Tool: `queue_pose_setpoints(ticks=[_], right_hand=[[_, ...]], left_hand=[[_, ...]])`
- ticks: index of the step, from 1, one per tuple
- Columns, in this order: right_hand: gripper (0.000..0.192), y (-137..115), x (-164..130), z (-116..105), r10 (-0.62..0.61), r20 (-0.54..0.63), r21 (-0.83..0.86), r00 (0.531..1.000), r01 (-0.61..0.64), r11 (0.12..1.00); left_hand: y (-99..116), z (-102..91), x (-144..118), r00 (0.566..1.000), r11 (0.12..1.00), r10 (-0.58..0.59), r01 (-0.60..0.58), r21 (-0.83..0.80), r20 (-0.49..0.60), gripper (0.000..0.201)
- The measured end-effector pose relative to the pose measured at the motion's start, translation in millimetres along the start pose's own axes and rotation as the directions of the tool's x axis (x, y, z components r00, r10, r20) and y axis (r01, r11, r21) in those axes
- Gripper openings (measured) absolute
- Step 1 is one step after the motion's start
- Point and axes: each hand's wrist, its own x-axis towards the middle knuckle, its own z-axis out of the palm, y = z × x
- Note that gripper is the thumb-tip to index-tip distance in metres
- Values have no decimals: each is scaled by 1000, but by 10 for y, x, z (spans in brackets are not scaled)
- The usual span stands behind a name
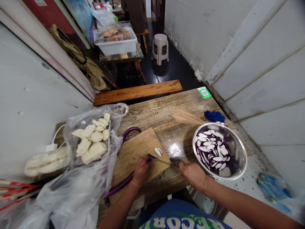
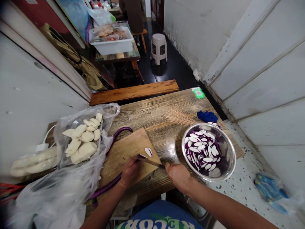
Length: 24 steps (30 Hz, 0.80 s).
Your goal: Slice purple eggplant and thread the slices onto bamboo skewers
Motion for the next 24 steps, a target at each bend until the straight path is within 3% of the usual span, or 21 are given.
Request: queue_pose_setpoints(ticks=[10, 14, 19, 24], right_hand=[[28, -163, 394, -5, 44, 52, 35, 998, -45, 998], [29, -141, 324, 15, 67, 43, 45, 997, -69, 997], [29, -91, 176, 2, 54, 29, 36, 998, -55, 998], [30, -73, 3, -12, 28, 34, 13, 999, -28, 1000]], left_hand=[[24, -67, -31, 998, 999, -27, 28, -24, 58, 26], [48, -144, -78, 992, 986, -122, 117, 122, 33, 27], [45, -55, -132, 998, 999, 19, -22, 47, 61, 28], [35, 29, -150, 998, 997, 57, -58, 42, 16, 26]])
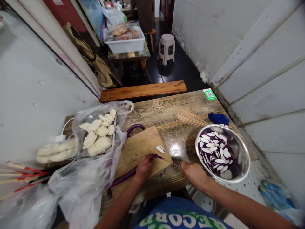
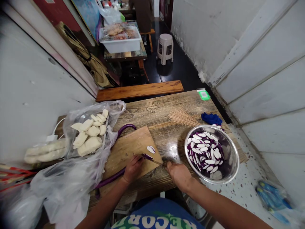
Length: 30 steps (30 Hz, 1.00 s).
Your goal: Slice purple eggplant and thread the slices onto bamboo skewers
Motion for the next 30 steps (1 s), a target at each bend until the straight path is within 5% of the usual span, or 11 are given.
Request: queue_pose_setpoints(ticks=[17, 30], right_hand=[[14, 120, 58, -58, -64, 45, -83, 997, 67, 994], [27, -101, 266, -39, 27, 53, 33, 998, -29, 999]], left_hand=[[12, -10, -12, 999, 999, -13, 11, -37, -41, 20], [44, -146, -29, 1000, 999, -22, 22, -38, 1, 23]])
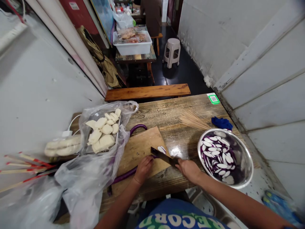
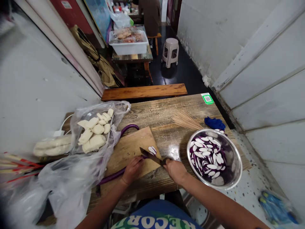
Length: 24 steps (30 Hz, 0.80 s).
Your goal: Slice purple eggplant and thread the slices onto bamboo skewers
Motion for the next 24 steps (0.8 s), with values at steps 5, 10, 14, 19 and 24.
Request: queue_pose_setpoints(ticks=[5, 10, 14, 19, 24], right_hand=[[24, -7, -79, 61, 14, -7, 25, 1000, -14, 1000], [26, 83, -211, 157, 45, -10, 25, 999, -44, 999], [25, 139, -248, 172, 30, -28, 25, 999, -29, 999], [30, 123, -300, 81, -5, -61, -4, 998, 5, 1000], [29, 168, -317, -34, -51, -53, -38, 997, 49, 998]], left_hand=[[13, -26, -1, 998, 996, -50, 48, 71, 35, 22], [-12, 6, -27, 994, 991, -106, 107, 75, -18, 19], [-68, 93, -35, 1000, 1000, 9, -10, 26, 26, 20], [-167, 220, -48, 991, 992, 129, -128, -11, 32, 25], [-139, 201, -28, 993, 993, 121, -121, -2, 7, 23]])
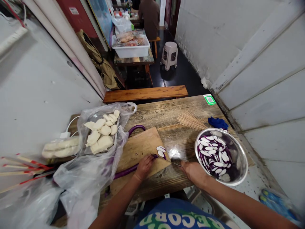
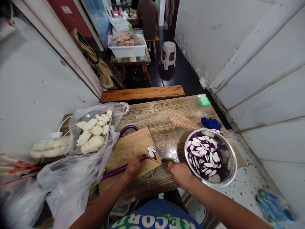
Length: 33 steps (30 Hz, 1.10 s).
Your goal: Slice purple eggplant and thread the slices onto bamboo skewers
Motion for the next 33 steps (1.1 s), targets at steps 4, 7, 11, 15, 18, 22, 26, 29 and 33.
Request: queue_pose_setpoints(ticks=[4, 7, 11, 15, 18, 22, 26, 29, 33], right_hand=[[27, 38, 108, -40, -23, 16, -15, 1000, 23, 1000], [26, -58, 223, -4, -14, 19, -14, 1000, 15, 1000], [27, -259, 319, 126, 28, 18, 4, 999, -28, 1000], [28, -282, 315, 225, 62, 9, 30, 998, -62, 998], [29, -217, 311, 237, 71, -5, 43, 997, -71, 997], [29, -167, 301, 207, 62, -33, 35, 998, -61, 998], [30, -131, 215, 150, 27, -51, 1, 998, -27, 1000], [30, -81, 129, 92, 2, -49, -26, 999, -4, 1000], [30, -27, 36, 22, -18, -33, -54, 999, 16, 998]], left_hand=[[42, -17, 19, 1000, 1000, -9, 9, 10, -13, 23], [53, -8, 11, 999, 1000, -25, 25, 2, 25, 23], [65, -60, 10, 998, 1000, -20, 20, 2, 66, 24], [104, -195, -20, 985, 981, -161, 153, 117, 63, 26], [132, -236, -77, 970, 954, -240, 227, 194, 45, 29], [121, -170, -39, 996, 996, -63, 59, 70, 70, 26], [98, -140, 144, 997, 998, 24, -19, -62, 76, 22], [90, -174, 205, 997, 997, 1, 5, -80, 77, 22], [50, -211, 134, 991, 996, -11, 22, -84, 131, 24]])
